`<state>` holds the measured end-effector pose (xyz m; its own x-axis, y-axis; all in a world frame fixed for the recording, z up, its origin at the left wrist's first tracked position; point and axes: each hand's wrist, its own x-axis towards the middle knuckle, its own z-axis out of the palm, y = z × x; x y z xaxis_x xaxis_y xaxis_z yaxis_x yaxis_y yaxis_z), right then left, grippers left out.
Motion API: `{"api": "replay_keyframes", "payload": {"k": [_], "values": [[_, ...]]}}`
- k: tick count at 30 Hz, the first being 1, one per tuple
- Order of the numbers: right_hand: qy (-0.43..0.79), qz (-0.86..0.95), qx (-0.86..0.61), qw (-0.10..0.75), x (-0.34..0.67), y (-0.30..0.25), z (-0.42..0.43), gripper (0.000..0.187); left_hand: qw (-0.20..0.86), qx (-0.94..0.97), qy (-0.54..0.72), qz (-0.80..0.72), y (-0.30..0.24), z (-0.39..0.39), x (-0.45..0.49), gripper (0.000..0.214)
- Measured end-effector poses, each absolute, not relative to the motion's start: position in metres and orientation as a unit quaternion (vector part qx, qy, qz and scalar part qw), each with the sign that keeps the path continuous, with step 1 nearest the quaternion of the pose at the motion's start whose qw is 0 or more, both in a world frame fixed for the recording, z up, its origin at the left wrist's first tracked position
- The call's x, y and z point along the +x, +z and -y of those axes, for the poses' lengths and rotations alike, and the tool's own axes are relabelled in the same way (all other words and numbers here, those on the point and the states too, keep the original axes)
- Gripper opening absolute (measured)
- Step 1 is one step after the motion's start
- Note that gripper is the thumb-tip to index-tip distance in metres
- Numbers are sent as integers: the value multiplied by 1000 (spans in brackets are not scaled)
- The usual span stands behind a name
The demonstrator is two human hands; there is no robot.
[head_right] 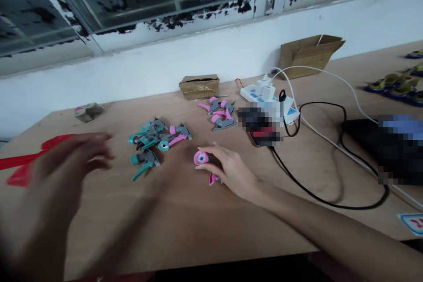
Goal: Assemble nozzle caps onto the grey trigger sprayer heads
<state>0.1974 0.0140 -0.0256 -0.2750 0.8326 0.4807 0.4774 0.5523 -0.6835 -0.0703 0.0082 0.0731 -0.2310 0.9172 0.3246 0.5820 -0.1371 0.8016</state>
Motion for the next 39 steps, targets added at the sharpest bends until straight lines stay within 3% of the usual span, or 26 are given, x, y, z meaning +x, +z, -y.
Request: {"api": "replay_keyframes", "payload": {"k": [2,7,11,19,26,31,39], "values": [[208,771,-422,429,198,-25,-15,33,179,690,375,-593,68,-37,-46,23],[189,771,-414,445,199,-25,-18,31,-7,827,147,-543,30,-97,-20,36],[145,767,-433,449,202,-24,-23,31,20,837,57,-545,19,-126,-19,62],[128,752,-453,461,208,-24,-33,27,52,842,48,-535,20,-129,7,58],[134,756,-462,444,208,-28,-35,27,88,819,138,-550,27,-79,13,57],[190,731,-468,458,205,-27,-39,28,246,712,312,-578,40,-52,-4,48],[262,705,-477,454,196,-22,-44,30,599,511,353,-505,47,-97,3,51]]}}
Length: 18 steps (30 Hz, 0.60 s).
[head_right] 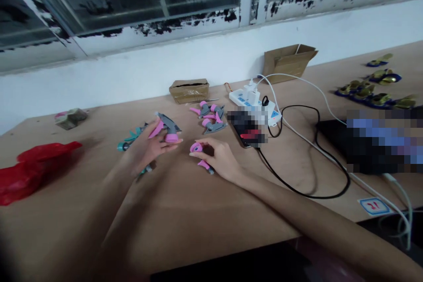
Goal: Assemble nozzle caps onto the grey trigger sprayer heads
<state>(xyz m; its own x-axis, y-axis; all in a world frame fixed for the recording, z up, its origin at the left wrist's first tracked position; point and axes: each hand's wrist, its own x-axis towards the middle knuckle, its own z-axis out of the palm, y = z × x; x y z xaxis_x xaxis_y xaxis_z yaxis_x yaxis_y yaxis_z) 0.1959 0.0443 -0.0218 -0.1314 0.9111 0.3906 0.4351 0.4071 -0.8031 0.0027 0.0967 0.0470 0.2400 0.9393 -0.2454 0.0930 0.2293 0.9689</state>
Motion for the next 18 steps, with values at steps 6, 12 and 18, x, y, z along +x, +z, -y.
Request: {"api": "replay_keyframes", "payload": {"k": [6,12,18], "values": [[278,718,-481,419,174,-6,-75,26,596,452,363,-555,44,-122,-5,55],[272,716,-527,368,147,-5,-138,26,445,518,370,-630,47,-144,-13,58],[282,742,-531,295,141,-8,-169,32,370,579,299,-662,37,-167,-14,50]]}}
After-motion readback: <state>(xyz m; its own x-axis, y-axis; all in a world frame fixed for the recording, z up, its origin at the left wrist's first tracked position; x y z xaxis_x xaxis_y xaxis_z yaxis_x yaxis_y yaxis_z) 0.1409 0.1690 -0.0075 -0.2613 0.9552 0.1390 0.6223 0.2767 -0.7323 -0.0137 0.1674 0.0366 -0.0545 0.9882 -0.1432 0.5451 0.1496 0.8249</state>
